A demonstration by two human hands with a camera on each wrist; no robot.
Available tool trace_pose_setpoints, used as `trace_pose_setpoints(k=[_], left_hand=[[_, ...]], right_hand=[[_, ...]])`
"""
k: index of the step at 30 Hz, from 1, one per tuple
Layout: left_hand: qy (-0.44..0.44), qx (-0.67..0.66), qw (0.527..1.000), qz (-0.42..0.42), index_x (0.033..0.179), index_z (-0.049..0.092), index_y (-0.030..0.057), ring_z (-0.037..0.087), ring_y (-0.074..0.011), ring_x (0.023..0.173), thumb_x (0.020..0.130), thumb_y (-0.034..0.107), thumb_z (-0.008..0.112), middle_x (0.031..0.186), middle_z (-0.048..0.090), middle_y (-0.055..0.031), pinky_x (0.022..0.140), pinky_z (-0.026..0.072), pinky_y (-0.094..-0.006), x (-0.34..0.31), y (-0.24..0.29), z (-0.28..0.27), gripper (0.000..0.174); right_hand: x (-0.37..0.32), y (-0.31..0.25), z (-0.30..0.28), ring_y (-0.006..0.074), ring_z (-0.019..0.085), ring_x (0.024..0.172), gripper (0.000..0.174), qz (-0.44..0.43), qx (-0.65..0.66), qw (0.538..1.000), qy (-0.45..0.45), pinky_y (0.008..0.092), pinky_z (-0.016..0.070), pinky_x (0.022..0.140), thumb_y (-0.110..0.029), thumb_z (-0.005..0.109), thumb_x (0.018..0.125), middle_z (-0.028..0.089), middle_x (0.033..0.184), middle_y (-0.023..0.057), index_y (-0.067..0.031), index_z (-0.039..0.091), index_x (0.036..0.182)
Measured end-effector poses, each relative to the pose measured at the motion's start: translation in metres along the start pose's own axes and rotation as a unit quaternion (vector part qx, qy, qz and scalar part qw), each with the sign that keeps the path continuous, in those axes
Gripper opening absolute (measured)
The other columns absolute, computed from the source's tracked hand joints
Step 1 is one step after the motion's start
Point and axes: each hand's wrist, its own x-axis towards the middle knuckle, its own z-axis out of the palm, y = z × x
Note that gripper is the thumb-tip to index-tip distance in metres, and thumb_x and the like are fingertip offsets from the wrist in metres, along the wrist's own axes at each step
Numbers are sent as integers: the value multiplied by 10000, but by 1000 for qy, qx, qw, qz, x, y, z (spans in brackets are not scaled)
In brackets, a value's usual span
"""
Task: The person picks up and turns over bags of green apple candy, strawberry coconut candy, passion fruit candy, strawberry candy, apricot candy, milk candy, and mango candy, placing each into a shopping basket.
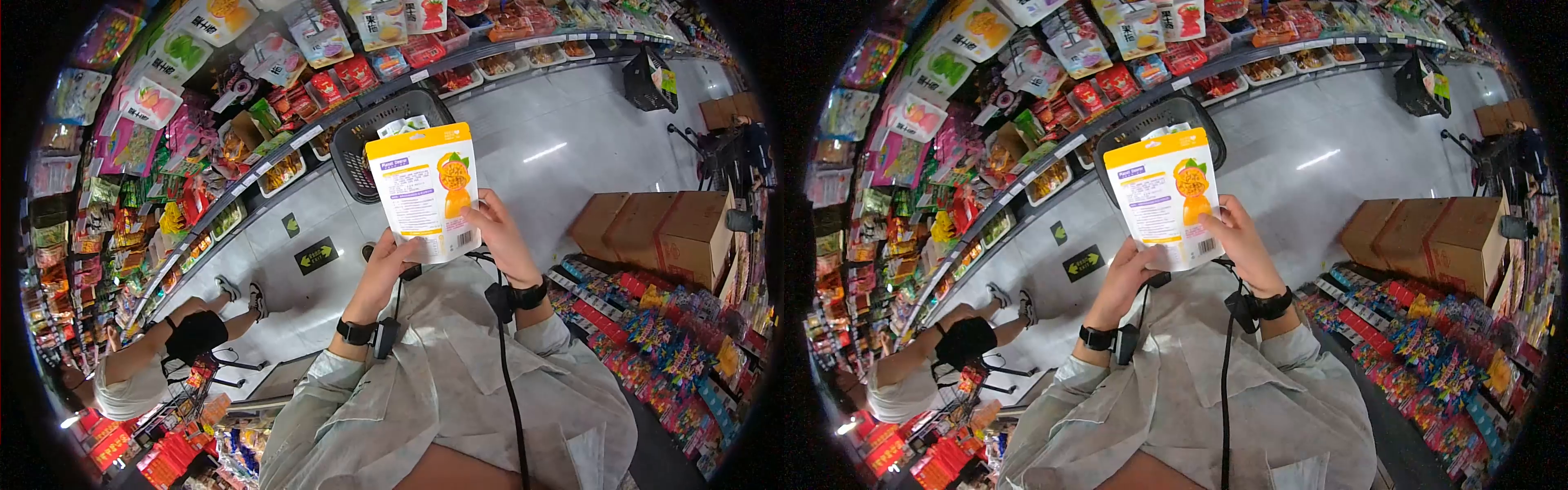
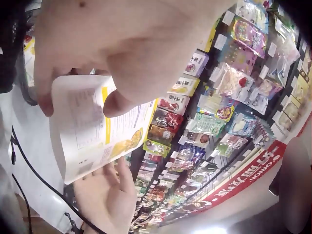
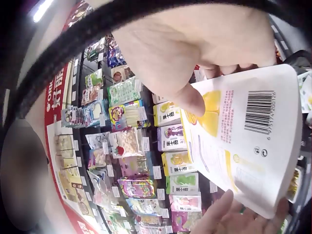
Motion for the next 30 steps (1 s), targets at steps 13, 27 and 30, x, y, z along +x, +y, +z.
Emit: trace_pose_setpoints(k=[13,27,30], left_hand=[[46,-23,998,36,1329,522,37,642,-182,1126,1007,155,607,1288,630,-83,939,544,-349,23,19,24,353],[13,-69,997,16,1300,565,86,637,-127,1056,1007,273,620,1220,661,-31,838,525,-303,74,84,-42,352],[15,-69,997,24,1301,564,89,626,-127,1059,1002,304,635,1212,654,-27,851,520,-310,83,95,-59,375]], right_hand=[[38,-27,-19,111,627,1036,296,7,19,998,-57,258,477,903,-131,622,1000,688,1146,78,-17,524,1255],[99,-61,51,158,580,1118,567,-26,-130,991,-27,297,482,955,-145,666,977,601,1269,83,-55,454,1496],[108,-62,71,162,579,1111,555,-21,-156,987,3,302,487,950,-170,680,970,594,1247,75,-67,476,1476]])
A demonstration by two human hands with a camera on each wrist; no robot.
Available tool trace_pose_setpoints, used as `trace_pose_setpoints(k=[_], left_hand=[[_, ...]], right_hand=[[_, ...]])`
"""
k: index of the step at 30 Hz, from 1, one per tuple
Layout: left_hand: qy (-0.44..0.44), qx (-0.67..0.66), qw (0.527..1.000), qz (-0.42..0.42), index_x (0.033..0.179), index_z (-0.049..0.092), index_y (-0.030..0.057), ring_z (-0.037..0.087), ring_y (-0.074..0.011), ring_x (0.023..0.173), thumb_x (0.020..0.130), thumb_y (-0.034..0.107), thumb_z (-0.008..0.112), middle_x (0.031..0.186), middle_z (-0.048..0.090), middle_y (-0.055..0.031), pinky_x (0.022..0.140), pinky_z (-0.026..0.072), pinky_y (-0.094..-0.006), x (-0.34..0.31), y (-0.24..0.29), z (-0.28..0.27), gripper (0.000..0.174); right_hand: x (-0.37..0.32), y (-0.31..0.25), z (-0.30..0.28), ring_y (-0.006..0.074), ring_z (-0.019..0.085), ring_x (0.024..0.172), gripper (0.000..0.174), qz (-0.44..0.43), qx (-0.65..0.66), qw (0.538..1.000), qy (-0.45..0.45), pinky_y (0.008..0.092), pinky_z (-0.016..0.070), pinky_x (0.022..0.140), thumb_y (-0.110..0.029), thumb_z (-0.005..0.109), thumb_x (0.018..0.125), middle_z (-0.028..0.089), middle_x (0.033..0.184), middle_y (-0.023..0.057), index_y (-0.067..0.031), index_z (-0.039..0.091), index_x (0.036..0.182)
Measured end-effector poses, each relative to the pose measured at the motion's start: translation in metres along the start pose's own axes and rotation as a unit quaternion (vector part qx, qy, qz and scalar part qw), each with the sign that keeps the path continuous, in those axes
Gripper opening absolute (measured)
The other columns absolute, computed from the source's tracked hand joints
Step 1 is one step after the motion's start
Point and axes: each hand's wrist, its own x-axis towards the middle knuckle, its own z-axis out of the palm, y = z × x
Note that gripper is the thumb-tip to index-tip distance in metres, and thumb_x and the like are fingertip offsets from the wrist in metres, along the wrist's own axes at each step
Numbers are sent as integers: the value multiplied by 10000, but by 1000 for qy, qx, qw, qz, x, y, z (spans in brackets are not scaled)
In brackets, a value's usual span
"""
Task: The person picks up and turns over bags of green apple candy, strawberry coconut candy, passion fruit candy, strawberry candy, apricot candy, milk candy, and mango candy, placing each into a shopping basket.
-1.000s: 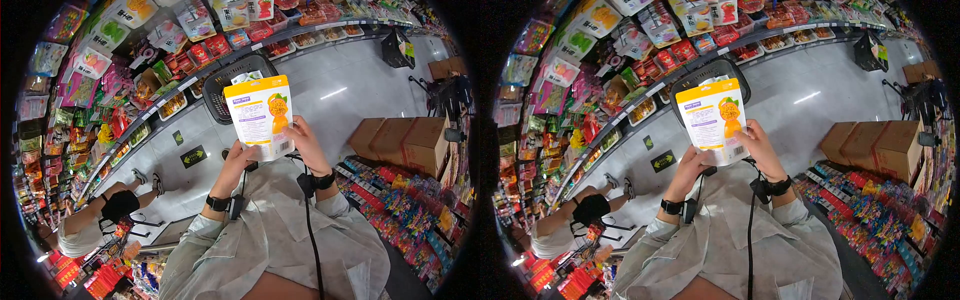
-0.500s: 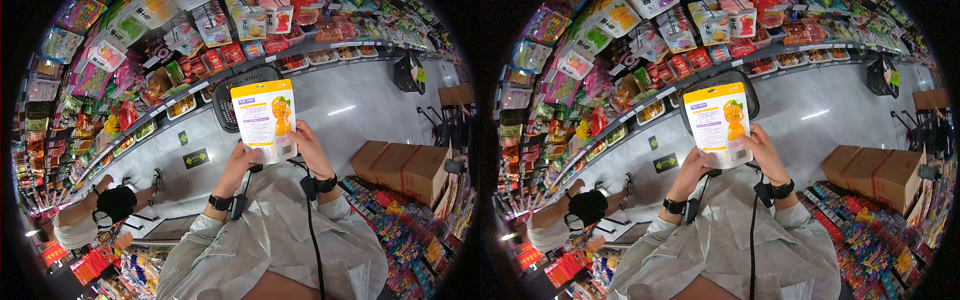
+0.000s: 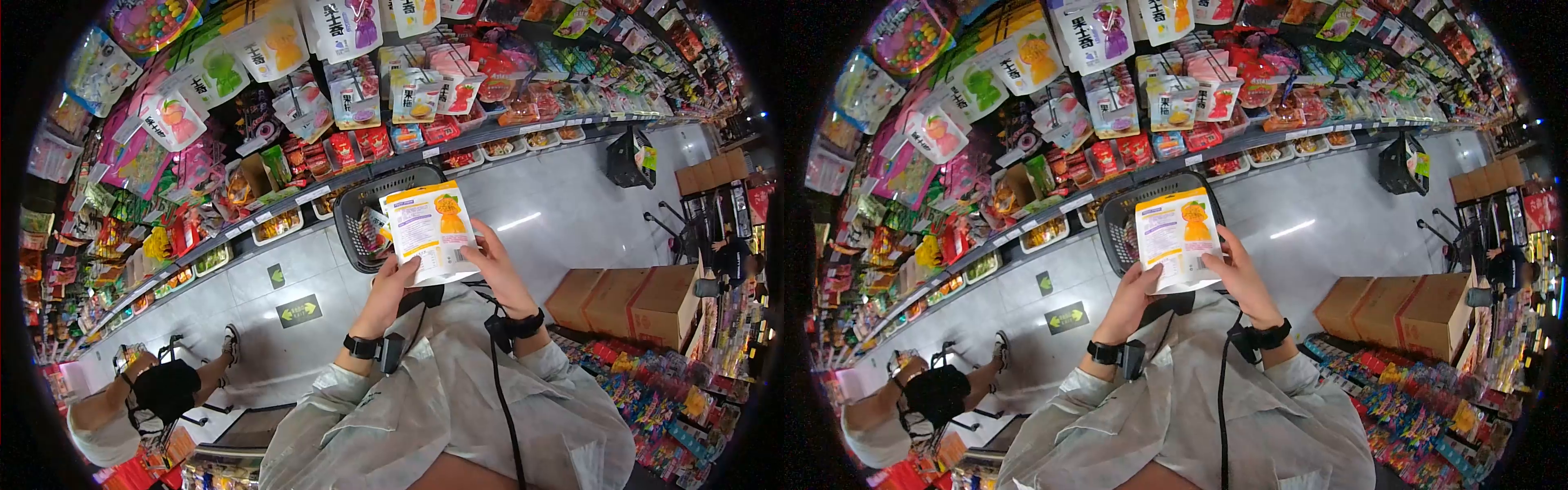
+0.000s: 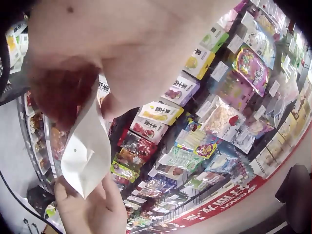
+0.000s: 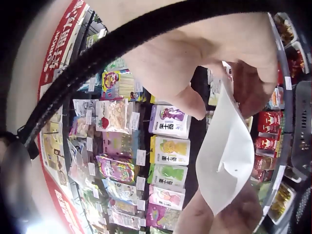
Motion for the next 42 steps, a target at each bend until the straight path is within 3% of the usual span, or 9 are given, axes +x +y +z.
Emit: trace_pose_setpoints(k=[8,9,16,22,23,27,30,37,42], left_hand=[[11,-19,1000,-1,1327,571,103,651,-137,982,1012,331,623,1176,677,-20,831,504,-292,21,15,-15,392],[15,-24,1000,-1,1325,572,98,653,-138,973,1013,326,623,1171,679,-22,826,509,-293,24,14,-16,390],[44,-40,998,4,1320,568,73,686,-175,959,1030,301,596,1135,692,-58,798,529,-298,49,15,0,371],[103,-56,993,5,1225,554,26,676,-202,992,1031,309,594,1058,697,-106,843,526,-335,74,19,42,346],[95,-49,994,12,1272,592,73,668,-193,992,1030,323,587,1112,697,-66,866,511,-326,79,15,43,348],[122,-31,990,68,1166,615,84,661,-183,997,1044,260,540,1081,689,-56,874,503,-312,83,16,73,227],[152,-47,983,87,1177,615,85,659,-175,983,1037,231,538,1075,684,-53,873,499,-304,88,9,91,216],[168,-84,978,87,1157,613,84,656,-174,983,1036,182,521,1042,681,-40,872,501,-301,87,-2,135,180],[166,-84,978,93,1158,615,89,653,-176,986,1029,186,529,1025,682,-33,874,499,-307,82,-9,128,184]], right_hand=[[8,-16,11,122,607,1011,449,118,-60,989,-66,280,503,919,-234,663,986,635,1203,44,-104,548,1401],[12,-12,9,110,607,996,447,103,-63,990,-69,275,499,908,-247,657,990,663,1121,40,-104,553,1401],[48,-10,-19,102,602,1086,445,98,-49,987,-115,277,494,938,-187,615,1012,633,1280,26,-71,524,1432],[83,-24,-69,106,592,1072,351,32,-13,989,-141,274,479,921,-166,585,1024,614,1246,32,-56,546,1355],[91,-24,-77,106,591,1062,332,23,7,989,-145,274,478,920,-163,583,1024,614,1242,31,-55,553,1337],[121,-32,-107,92,586,1026,235,25,38,984,-170,270,476,911,-156,577,1026,623,1150,6,-48,581,1234],[143,-30,-126,82,583,1014,217,33,31,978,-206,268,476,903,-164,582,1027,622,1109,-5,-47,587,1210],[177,-34,-144,76,586,982,221,46,-2,965,-258,258,481,871,-186,608,1027,628,1070,-5,-39,589,1192],[171,-41,-145,82,600,963,210,20,7,968,-251,254,480,862,-175,604,1032,638,1048,1,-35,594,1188]])
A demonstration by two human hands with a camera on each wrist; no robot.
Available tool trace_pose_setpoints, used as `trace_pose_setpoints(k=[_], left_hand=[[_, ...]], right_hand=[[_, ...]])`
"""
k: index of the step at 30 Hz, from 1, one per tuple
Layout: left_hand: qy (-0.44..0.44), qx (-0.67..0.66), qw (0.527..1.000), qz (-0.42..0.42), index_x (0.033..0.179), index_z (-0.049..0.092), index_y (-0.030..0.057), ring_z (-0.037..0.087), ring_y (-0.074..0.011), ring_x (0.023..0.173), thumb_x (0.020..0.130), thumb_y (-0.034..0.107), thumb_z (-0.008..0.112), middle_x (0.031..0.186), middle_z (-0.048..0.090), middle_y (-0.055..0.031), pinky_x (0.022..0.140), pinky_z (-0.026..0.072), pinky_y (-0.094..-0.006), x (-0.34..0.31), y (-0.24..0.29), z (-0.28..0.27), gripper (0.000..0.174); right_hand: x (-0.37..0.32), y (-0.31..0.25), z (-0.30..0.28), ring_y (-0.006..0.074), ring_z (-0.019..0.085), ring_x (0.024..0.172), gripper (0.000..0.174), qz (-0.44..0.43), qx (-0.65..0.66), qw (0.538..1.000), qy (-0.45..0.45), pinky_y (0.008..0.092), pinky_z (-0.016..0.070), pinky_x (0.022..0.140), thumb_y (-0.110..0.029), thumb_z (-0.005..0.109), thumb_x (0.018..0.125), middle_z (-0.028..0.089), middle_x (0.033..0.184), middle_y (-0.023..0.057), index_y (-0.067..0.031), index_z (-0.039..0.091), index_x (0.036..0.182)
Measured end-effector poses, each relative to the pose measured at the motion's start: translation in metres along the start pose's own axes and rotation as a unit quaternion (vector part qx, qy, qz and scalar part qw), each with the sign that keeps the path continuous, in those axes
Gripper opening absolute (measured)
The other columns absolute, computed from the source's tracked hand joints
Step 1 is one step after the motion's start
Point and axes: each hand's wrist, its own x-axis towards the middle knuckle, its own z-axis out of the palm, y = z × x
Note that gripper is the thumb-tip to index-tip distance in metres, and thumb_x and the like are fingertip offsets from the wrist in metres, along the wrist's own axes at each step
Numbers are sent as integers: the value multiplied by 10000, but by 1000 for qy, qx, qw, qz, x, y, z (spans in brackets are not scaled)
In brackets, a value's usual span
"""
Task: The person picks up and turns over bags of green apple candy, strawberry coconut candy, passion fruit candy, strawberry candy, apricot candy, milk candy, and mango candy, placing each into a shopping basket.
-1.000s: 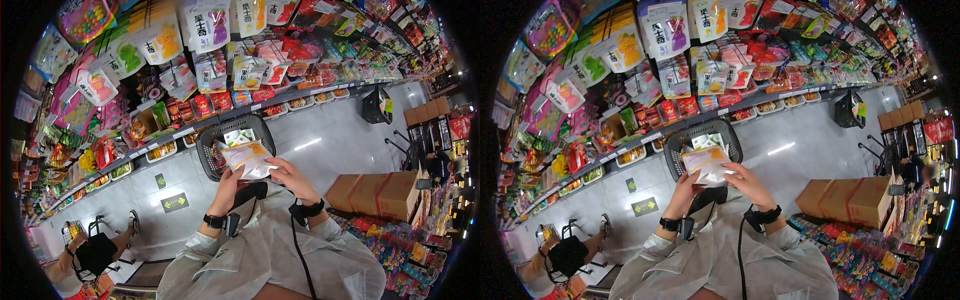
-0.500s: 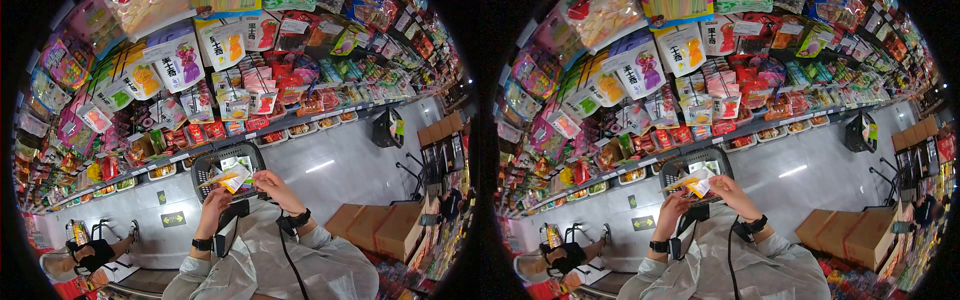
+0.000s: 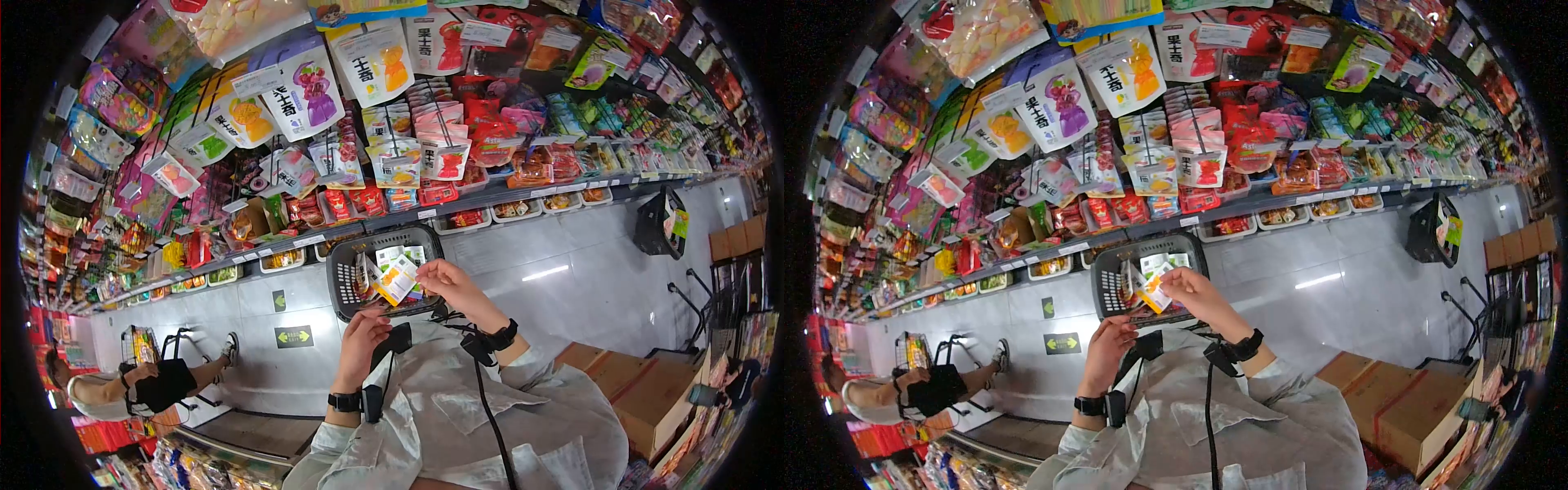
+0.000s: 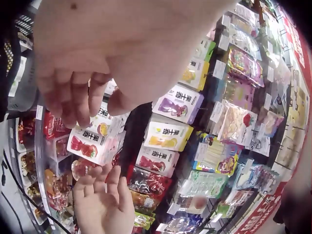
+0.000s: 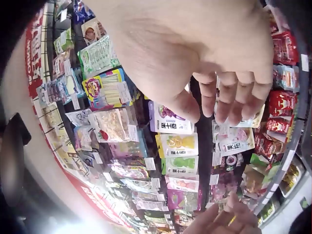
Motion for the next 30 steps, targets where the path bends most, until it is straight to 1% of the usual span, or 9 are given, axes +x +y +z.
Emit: trace_pose_setpoints(k=[1,5,8,12,16,20,24,27,30], left_hand=[[15,-5,1000,-10,1126,625,96,657,-169,954,1033,192,530,1017,674,-27,859,500,-301,-1,5,2,165],[-31,4,999,9,1105,637,88,654,-162,931,1020,189,551,973,673,-23,849,498,-303,15,8,-9,158],[-70,0,998,8,1111,638,86,653,-156,921,1009,184,570,973,678,-23,838,499,-302,24,5,-6,157],[-102,-36,993,-38,1132,623,71,656,-193,926,1006,207,581,955,670,-52,834,500,-325,35,-28,-9,190],[-99,-64,981,-156,1087,641,94,650,-172,918,997,248,601,949,675,-29,815,505,-316,43,-69,-10,182],[-79,-94,972,-199,1093,624,104,637,-171,890,990,242,600,907,654,-22,802,499,-324,46,-93,-7,174],[-24,-63,988,-137,1074,623,118,628,-164,875,982,235,603,881,636,-13,798,495,-320,48,-96,12,151],[-7,-66,990,-121,1065,621,126,623,-161,865,979,233,601,876,632,-9,799,494,-316,75,-107,37,139],[7,-80,989,-126,1060,620,130,619,-164,855,978,232,597,882,636,-10,801,494,-317,110,-124,83,133]], right_hand=[[-4,3,0,83,602,970,212,-6,10,1000,4,253,479,862,-175,604,1032,638,1050,1,-35,594,1192],[-34,7,-1,87,600,1005,258,-27,31,997,71,252,478,870,-201,640,1011,656,1096,16,-35,602,1205],[-70,3,-5,98,616,1011,260,-22,35,990,138,254,485,872,-197,636,1011,669,1104,23,-39,606,1215],[-117,9,-18,119,623,1019,236,-17,-11,976,219,283,493,901,-199,608,1016,661,1113,25,-62,624,1207],[-145,4,-26,130,622,1033,248,11,-5,961,276,290,491,907,-218,613,1013,661,1130,27,-74,626,1215],[-149,-2,-48,130,618,1051,255,25,-24,966,256,288,487,921,-228,608,1020,657,1138,30,-73,620,1223],[-138,-19,-69,131,621,1058,259,-5,-36,977,208,290,492,919,-221,583,1036,657,1149,37,-57,606,1236],[-132,-20,-108,132,626,1054,257,-10,-46,983,180,290,495,917,-215,570,1044,660,1159,39,-47,601,1236],[-131,-19,-166,131,631,1040,248,-11,-32,986,163,289,498,911,-204,573,1042,667,1149,37,-42,603,1228]])
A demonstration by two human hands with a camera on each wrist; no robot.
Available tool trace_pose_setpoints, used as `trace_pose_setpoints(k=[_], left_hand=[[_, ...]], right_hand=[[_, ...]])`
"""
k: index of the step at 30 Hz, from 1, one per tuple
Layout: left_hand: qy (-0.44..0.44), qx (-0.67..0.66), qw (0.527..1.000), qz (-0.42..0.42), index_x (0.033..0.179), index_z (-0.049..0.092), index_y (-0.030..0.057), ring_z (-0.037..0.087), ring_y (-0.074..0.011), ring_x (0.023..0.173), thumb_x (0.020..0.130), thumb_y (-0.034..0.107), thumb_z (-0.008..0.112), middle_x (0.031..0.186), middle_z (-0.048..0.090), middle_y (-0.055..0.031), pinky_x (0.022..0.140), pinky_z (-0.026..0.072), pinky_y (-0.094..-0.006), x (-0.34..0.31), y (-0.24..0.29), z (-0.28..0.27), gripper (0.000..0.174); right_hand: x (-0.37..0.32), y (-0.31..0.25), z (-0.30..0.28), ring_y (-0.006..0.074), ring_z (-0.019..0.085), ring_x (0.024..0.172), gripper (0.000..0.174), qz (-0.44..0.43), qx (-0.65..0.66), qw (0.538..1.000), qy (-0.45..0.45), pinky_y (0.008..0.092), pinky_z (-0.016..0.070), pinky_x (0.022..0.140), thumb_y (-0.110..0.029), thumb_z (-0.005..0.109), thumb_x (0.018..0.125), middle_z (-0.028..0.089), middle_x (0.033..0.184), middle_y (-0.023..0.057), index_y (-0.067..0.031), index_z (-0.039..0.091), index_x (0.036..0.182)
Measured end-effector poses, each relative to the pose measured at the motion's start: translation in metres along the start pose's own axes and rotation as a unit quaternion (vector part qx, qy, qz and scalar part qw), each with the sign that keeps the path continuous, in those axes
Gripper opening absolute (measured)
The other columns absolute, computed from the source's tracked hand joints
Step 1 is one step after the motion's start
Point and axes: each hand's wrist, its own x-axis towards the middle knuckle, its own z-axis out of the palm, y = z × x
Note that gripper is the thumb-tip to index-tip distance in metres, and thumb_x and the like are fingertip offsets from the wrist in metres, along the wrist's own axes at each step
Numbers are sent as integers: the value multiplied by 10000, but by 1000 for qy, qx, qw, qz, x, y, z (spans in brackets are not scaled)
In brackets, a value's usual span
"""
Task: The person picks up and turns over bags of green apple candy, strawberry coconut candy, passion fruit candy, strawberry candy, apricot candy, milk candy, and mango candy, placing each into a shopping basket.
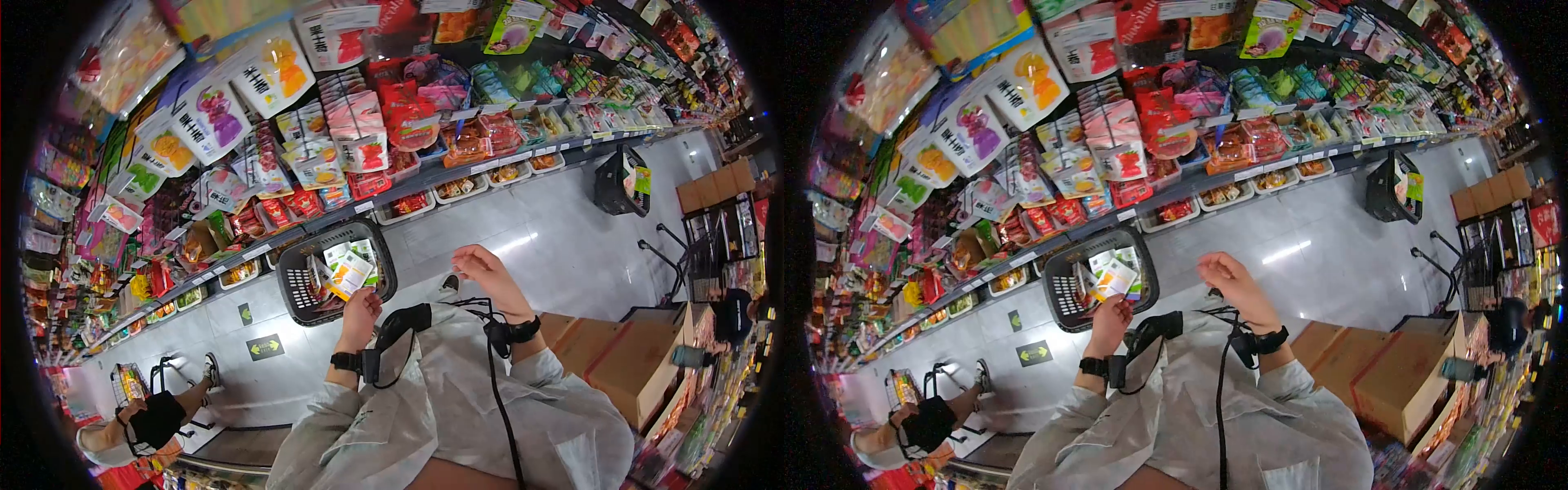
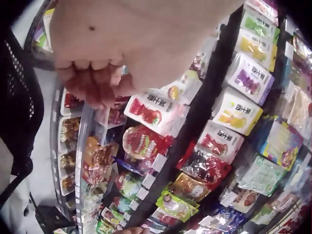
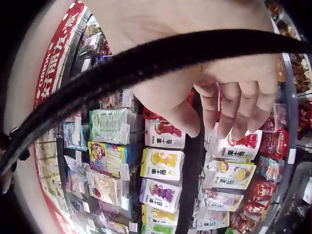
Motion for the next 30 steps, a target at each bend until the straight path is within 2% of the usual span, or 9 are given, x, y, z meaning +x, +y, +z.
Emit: trace_pose_setpoints(k=[3,7,11,13,18,20,26,29,30], left_hand=[[-4,-30,999,-12,1082,628,106,616,-192,907,960,230,633,931,634,-25,848,488,-339,30,-18,40,174],[-14,-14,999,-49,1080,622,92,634,-192,892,963,243,614,899,660,-39,836,500,-344,72,-37,93,191],[-55,21,998,-31,1103,640,75,636,-199,915,985,205,591,934,659,-45,824,509,-343,86,-27,139,182],[-39,64,997,-11,1106,638,85,637,-184,896,981,243,594,918,663,-40,814,505,-329,94,-18,155,206],[-26,258,963,76,1134,650,89,649,-144,868,1005,243,573,953,675,-18,785,522,-294,114,38,216,214],[-54,273,953,120,1179,634,88,664,-127,808,993,247,585,972,704,-36,718,511,-274,144,65,233,249],[-35,185,951,245,1222,603,102,656,-136,804,966,226,629,939,678,-30,692,512,-293,228,158,300,285],[18,201,944,260,1286,588,158,639,-137,904,970,254,621,1029,675,-16,762,519,-310,269,181,307,333],[8,217,948,235,1291,580,157,637,-140,906,965,256,626,1030,675,-16,764,517,-313,272,185,312,344]], right_hand=[[15,-1,-49,127,635,1026,234,-7,40,999,-9,283,497,901,-191,586,1034,679,1115,28,-43,611,1213],[19,-19,-111,123,639,1011,221,2,42,999,19,277,495,892,-181,602,1023,690,1083,20,-47,623,1197],[29,-26,-159,125,635,1008,217,-6,51,997,52,281,495,893,-185,614,1016,690,1087,24,-57,628,1190],[34,-26,-176,127,634,1015,220,-6,66,996,66,286,496,895,-190,620,1012,690,1089,25,-61,628,1190],[44,-20,-205,134,636,1030,231,10,102,990,101,294,495,905,-195,638,998,685,1104,31,-69,628,1192],[39,-29,-213,138,637,1031,228,10,108,986,130,296,495,913,-187,642,993,682,1110,33,-70,628,1189],[49,-43,-232,137,630,1024,210,8,128,954,270,299,492,924,-154,633,981,650,1115,26,-60,628,1169],[60,-56,-235,140,633,1023,211,2,147,936,320,301,497,921,-171,640,984,651,1112,35,-58,626,1161],[68,-62,-235,141,635,1023,211,-2,142,936,321,301,497,921,-171,641,985,652,1114,37,-57,625,1162]])
